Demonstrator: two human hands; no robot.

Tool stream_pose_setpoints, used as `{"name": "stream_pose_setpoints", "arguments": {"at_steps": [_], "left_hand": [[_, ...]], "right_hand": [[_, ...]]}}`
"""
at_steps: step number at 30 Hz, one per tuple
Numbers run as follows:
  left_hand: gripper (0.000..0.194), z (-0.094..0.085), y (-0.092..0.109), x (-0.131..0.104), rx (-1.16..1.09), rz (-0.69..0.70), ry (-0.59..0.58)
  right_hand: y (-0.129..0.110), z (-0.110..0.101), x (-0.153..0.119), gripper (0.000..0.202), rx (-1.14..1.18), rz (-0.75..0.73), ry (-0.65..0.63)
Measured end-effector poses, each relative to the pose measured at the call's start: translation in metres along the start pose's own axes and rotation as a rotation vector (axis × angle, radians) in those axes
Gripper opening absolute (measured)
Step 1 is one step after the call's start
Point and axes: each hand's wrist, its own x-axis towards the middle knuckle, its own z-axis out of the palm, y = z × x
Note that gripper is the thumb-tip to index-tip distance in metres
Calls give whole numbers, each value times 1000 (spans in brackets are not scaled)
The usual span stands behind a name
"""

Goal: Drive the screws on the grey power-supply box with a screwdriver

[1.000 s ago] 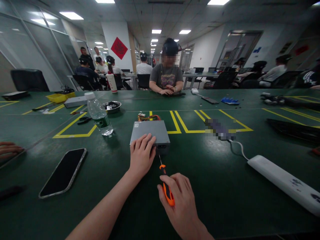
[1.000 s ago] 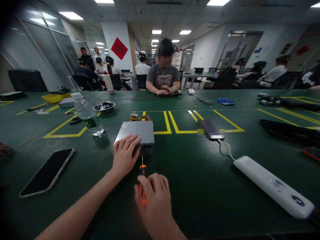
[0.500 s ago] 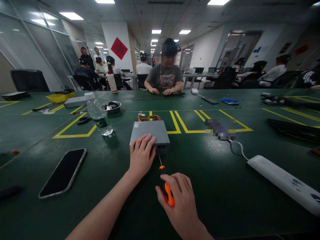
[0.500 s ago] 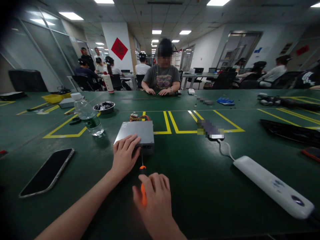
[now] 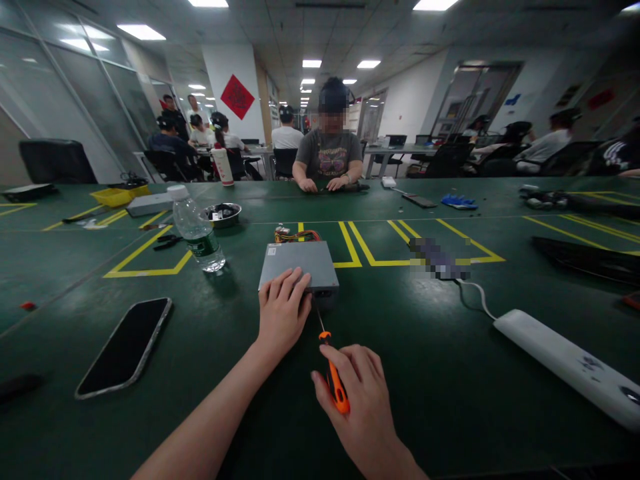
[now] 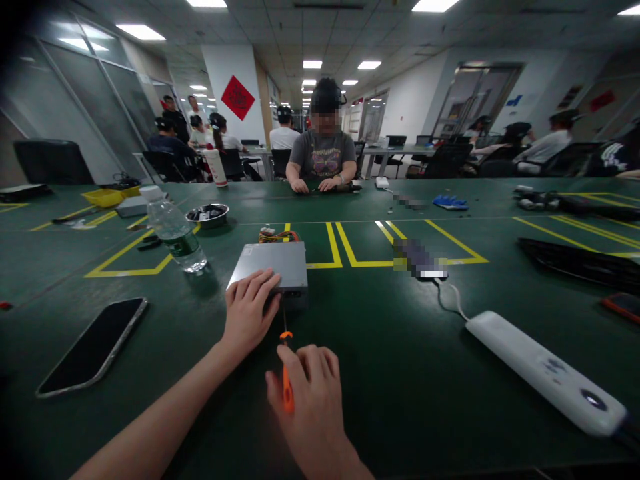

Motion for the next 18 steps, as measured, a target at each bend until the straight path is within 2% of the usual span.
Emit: {"name": "stream_pose_setpoints", "arguments": {"at_steps": [2,6,10,13,16,18], "left_hand": [[35,1,0,0,0,0,-1],[34,2,-1,-1,1,-6,-3],[35,1,-1,-1,3,-4,-11],[35,0,0,0,5,-8,-10],[35,0,0,0,-3,-11,-5],[35,0,0,0,-5,-9,-5]], "right_hand": [[0,0,0,31,7,26,2],[0,1,-1,21,14,23,3],[1,1,-1,26,-24,-14,19],[1,0,0,21,-10,20,16],[2,-1,-1,34,17,78,9],[2,0,-2,30,33,75,5]]}}
